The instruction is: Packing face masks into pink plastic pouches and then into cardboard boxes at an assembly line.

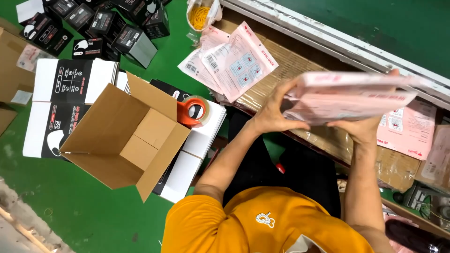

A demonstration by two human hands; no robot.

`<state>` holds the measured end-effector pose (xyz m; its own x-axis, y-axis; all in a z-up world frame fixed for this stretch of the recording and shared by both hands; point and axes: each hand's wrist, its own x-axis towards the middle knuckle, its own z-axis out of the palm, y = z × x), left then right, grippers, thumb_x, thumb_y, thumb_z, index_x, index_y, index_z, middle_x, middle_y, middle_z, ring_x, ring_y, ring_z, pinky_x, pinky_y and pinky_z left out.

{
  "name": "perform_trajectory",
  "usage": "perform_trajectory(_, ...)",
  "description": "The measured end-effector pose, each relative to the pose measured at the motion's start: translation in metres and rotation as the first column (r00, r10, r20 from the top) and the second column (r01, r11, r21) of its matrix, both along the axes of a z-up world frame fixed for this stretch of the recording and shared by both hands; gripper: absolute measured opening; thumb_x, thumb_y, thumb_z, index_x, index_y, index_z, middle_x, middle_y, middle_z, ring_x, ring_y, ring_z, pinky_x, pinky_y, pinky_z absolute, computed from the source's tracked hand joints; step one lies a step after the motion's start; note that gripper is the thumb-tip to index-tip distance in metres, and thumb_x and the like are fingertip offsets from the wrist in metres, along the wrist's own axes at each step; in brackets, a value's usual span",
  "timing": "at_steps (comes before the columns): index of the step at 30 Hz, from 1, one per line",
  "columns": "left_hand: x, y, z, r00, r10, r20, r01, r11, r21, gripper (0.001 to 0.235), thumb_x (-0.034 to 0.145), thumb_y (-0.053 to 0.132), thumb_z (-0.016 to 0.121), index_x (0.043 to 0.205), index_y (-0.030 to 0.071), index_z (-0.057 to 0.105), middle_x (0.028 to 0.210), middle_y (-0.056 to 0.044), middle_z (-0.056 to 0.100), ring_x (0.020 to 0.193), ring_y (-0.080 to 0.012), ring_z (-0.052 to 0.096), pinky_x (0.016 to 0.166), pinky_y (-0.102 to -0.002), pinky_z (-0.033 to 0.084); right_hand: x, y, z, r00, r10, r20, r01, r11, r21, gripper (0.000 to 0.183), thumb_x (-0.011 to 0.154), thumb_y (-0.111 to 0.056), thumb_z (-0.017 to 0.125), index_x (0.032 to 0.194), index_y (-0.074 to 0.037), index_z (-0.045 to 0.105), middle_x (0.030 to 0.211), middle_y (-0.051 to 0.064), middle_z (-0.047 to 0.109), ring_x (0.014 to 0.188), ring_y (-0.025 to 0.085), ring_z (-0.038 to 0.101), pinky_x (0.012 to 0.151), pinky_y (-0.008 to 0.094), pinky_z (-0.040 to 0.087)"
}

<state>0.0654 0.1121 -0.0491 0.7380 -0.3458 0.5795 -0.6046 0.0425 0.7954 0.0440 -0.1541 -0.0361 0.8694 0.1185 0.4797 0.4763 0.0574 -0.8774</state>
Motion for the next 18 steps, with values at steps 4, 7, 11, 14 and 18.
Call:
perform_trajectory(4,0.018,-0.006,-0.043,0.982,0.147,0.119,-0.161,0.980,0.121,0.160,0.032,0.043,0.105,0.158,0.017,0.010,0.157,-0.025,0.035,0.147,-0.0404,0.037,0.123,-0.060,0.034,0.014,-0.008,-0.058,0.997,-0.080,0.001,0.078,0.965,-0.252,0.119,0.059,-0.038,0.097,0.160,-0.006,0.042,0.150,0.016,0.058,0.137,0.028,0.060,0.118,0.046,0.046)
perform_trajectory(7,0.033,-0.016,-0.087,0.982,0.034,-0.184,-0.038,0.999,-0.022,0.177,0.035,0.051,0.103,0.165,0.017,-0.013,0.165,-0.024,0.025,0.146,-0.0353,0.043,0.127,-0.058,0.034,0.027,-0.015,-0.081,0.988,-0.140,-0.059,0.109,0.924,-0.367,0.114,0.057,-0.041,0.098,0.153,-0.004,0.048,0.145,0.016,0.062,0.134,0.029,0.062,0.116,0.045,0.049)
perform_trajectory(11,0.029,-0.015,-0.099,0.977,0.159,-0.144,-0.155,0.987,0.040,0.179,0.034,0.050,0.104,0.165,0.016,-0.014,0.160,-0.022,0.029,0.150,-0.0375,0.035,0.126,-0.059,0.034,0.027,-0.012,-0.089,0.964,-0.188,-0.189,0.099,0.910,-0.403,0.103,0.054,-0.041,0.100,0.139,-0.001,0.059,0.133,0.014,0.069,0.125,0.027,0.066,0.111,0.042,0.054)
perform_trajectory(14,0.041,-0.018,-0.121,0.964,0.212,-0.159,-0.181,0.965,0.191,0.166,0.037,0.051,0.105,0.163,0.014,0.004,0.157,-0.021,0.032,0.150,-0.0374,0.036,0.126,-0.057,0.036,0.029,0.000,-0.078,0.962,-0.193,-0.194,0.104,0.913,-0.394,0.102,0.053,-0.039,0.101,0.138,0.000,0.059,0.132,0.015,0.069,0.124,0.025,0.066,0.108,0.040,0.053)
perform_trajectory(18,0.029,-0.013,-0.118,0.935,0.333,-0.124,-0.297,0.925,0.239,0.150,0.049,0.058,0.101,0.164,0.009,0.019,0.156,-0.016,0.035,0.152,-0.0344,0.036,0.126,-0.053,0.041,0.027,0.008,-0.073,0.963,-0.196,-0.185,0.123,0.929,-0.349,0.082,0.066,-0.031,0.101,0.131,0.001,0.064,0.125,0.013,0.072,0.115,0.022,0.070,0.101,0.035,0.057)
